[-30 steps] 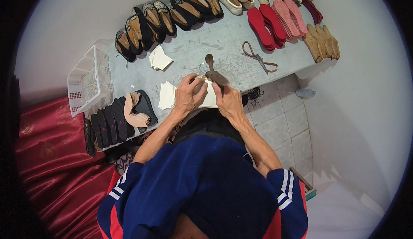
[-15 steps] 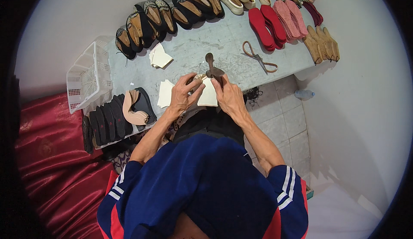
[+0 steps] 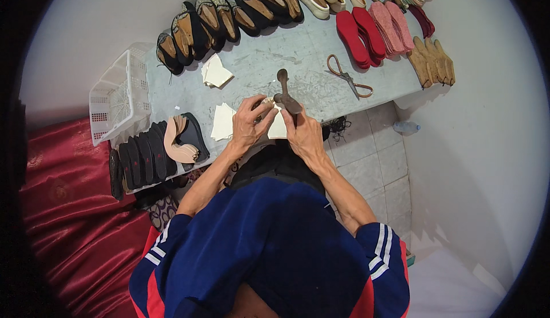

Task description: The person assembles shoe upper components by using a shoe-making hammer to bond leather and fabric pieces together on a metal lasting stand.

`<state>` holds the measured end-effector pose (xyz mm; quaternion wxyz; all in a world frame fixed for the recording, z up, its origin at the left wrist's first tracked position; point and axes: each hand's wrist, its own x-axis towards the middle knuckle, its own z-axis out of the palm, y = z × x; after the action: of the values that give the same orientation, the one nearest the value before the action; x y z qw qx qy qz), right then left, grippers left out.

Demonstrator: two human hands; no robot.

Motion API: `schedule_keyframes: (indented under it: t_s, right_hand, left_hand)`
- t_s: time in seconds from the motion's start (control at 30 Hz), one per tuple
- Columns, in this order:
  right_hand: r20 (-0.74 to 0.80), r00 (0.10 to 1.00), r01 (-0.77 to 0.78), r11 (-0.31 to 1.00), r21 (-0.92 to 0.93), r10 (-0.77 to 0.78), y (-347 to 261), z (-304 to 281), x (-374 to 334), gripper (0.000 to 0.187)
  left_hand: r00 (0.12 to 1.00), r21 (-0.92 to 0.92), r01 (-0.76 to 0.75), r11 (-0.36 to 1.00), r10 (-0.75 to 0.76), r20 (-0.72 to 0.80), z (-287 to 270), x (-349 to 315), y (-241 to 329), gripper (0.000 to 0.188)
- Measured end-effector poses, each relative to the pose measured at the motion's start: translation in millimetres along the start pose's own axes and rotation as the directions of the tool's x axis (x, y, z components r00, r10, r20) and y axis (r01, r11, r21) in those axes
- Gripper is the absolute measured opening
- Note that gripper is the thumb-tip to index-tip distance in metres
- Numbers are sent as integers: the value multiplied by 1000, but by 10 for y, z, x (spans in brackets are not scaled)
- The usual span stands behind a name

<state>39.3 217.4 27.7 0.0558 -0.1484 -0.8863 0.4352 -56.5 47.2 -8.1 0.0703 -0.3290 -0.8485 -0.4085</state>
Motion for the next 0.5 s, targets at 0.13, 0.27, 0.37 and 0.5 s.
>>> schedule_keyframes:
  t_s: [0.13, 0.27, 0.37, 0.5]
  right_hand:
    - [20, 999, -43, 999, -4, 43, -51, -39, 72, 41]
    - [47, 996, -83, 996, 21, 82, -79, -69, 61, 43]
    - [53, 996, -79, 997, 6, 79, -75, -79, 67, 45]
    - [141, 981, -136, 991, 0, 135, -132, -174, 118, 46]
  left_hand:
    - [998, -40, 37, 999, -39, -52, 13, -52, 8, 22]
    - [990, -143, 126, 982, -134, -49, -46, -134, -13, 24]
    - [999, -51, 33, 998, -33, -5, -97, -124, -55, 24]
    - [999, -25, -18, 1000, 19, 43, -115, -96, -89, 22]
